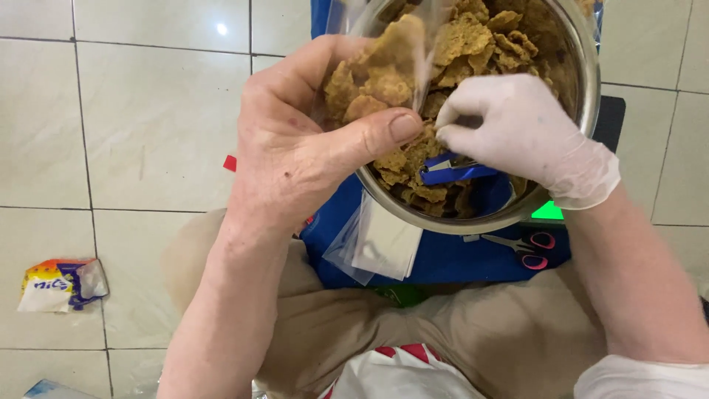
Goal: Packing snack flakes into small plastic bags, weighing them on a scale, and stapling the bags shut.
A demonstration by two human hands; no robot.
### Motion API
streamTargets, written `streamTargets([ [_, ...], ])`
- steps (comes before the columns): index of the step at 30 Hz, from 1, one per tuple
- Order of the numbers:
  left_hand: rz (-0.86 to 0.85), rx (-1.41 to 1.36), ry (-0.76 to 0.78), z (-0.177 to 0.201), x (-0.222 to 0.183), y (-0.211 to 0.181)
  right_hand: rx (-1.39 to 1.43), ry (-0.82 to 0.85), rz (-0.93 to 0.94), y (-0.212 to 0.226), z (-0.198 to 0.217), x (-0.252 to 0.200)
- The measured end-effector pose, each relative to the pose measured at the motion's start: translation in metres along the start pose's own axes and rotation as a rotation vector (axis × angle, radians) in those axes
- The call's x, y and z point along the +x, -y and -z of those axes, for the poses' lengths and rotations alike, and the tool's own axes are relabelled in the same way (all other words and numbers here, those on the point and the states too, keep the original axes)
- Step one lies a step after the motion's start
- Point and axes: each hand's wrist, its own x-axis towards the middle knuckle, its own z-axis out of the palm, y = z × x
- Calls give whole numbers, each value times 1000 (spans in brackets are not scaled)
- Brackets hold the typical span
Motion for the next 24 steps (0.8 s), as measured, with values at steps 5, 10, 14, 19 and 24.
streamTargets([
  [5, 6, -31, 18, 1, 4, 10, 6, 41, 31, -11, -8, -2],
  [10, 72, 50, -32, -6, 5, 3, -296, -80, 104, -22, -10, -1],
  [14, 63, 25, -26, -6, 8, 5, -357, -100, 277, -13, -11, 10],
  [19, 74, 1, -23, -2, 6, 8, -489, -19, 371, -6, -15, 22],
  [24, 70, 33, -32, -3, 8, 7, -547, 4, 387, -10, -42, 26],
])
